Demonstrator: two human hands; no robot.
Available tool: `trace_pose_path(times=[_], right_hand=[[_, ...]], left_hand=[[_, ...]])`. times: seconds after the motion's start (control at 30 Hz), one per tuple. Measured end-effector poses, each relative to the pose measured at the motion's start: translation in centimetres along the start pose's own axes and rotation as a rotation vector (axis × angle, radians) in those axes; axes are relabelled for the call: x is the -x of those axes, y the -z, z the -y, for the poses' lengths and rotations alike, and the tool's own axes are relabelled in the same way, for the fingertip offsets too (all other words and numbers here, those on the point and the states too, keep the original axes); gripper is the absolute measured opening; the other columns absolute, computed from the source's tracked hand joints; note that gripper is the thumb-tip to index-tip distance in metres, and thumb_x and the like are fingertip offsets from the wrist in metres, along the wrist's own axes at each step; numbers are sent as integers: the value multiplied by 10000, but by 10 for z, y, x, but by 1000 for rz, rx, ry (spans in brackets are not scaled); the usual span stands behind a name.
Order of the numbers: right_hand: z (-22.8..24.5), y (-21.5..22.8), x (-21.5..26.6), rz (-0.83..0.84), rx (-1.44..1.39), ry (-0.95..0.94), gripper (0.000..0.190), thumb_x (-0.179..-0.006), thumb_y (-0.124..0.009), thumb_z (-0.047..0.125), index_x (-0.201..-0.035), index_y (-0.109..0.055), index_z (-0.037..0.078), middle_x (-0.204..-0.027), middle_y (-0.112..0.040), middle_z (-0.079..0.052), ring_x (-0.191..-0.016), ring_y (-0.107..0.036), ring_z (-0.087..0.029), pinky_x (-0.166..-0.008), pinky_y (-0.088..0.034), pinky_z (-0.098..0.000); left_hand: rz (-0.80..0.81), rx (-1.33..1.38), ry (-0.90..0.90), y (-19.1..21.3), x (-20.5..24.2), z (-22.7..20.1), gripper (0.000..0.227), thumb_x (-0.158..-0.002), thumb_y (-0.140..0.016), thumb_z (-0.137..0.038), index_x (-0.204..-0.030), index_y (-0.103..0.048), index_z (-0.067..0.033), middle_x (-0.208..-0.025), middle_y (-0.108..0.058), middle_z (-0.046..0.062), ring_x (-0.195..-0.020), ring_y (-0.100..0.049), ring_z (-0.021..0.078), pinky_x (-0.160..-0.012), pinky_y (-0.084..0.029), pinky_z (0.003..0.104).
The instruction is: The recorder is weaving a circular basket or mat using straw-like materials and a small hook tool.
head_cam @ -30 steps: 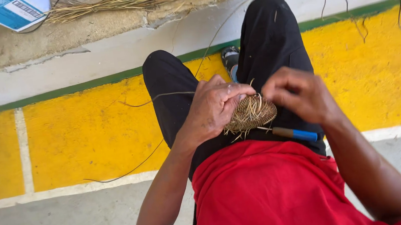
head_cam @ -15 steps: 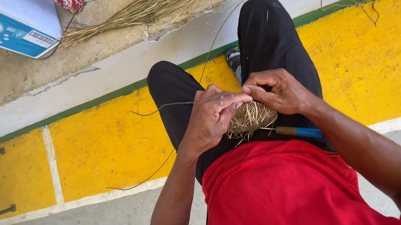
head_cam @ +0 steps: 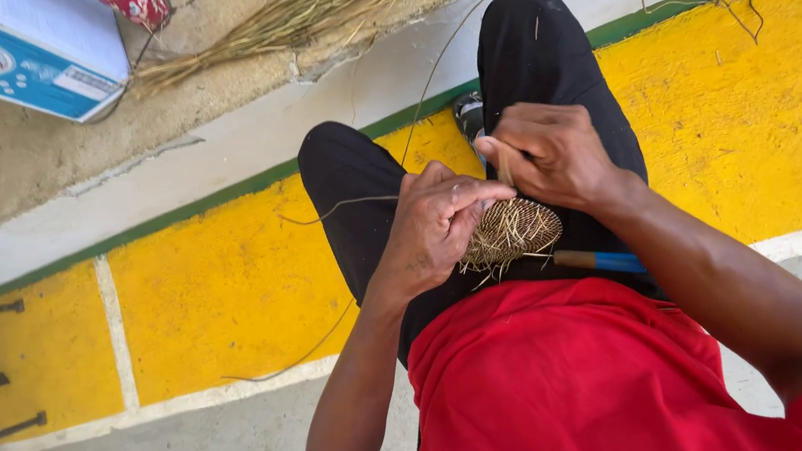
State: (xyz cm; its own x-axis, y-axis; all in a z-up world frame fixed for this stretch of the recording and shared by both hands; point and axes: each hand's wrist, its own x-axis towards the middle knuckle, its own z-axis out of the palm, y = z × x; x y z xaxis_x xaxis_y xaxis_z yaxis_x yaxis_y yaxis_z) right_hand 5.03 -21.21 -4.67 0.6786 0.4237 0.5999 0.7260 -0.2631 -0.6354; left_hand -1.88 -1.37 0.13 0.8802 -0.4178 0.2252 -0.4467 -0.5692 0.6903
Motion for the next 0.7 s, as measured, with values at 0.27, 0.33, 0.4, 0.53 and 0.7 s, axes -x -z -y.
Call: trace_pose_path(times=[0.27,0.33,0.4,0.53,0.7], right_hand=[[-4,-1,-26,-58,257,193,379,-977,-761,122,-697,-514,55,-673,-518,-83,-607,-537,-267,-560,-441,-420],[-1,4,-29,-54,276,206,355,-984,-761,130,-713,-547,48,-690,-548,-84,-626,-559,-259,-572,-453,-412],[9,14,-27,-20,-12,-88,215,-1017,-727,157,-856,-678,23,-792,-659,-65,-639,-594,-178,-565,-488,-364],[41,52,14,-59,-443,-430,138,-1035,-683,130,-989,-745,16,-899,-743,-50,-736,-698,-109,-646,-596,-312],[56,54,54,252,-518,-360,168,-871,-786,87,-1032,-770,44,-943,-793,-68,-894,-721,-140,-800,-601,-301]], left_hand=[[10,13,39,-10,3,4,193,-970,-676,-118,-1106,-782,-204,-826,-688,-21,-838,-579,172,-870,-377,354],[-11,0,39,-5,-3,5,191,-970,-672,-123,-1103,-781,-208,-826,-683,-11,-834,-595,164,-871,-379,351],[2,18,68,-2,-6,3,117,-976,-662,-140,-1080,-712,-161,-946,-730,-24,-846,-588,177,-880,-361,362],[-35,69,104,-2,-5,2,190,-1020,-636,-170,-1203,-621,-121,-935,-715,-40,-920,-613,167,-882,-333,377],[-58,-61,38,-7,-2,8,133,-983,-671,-175,-1085,-754,-184,-912,-733,-41,-854,-567,186,-868,-365,360]])
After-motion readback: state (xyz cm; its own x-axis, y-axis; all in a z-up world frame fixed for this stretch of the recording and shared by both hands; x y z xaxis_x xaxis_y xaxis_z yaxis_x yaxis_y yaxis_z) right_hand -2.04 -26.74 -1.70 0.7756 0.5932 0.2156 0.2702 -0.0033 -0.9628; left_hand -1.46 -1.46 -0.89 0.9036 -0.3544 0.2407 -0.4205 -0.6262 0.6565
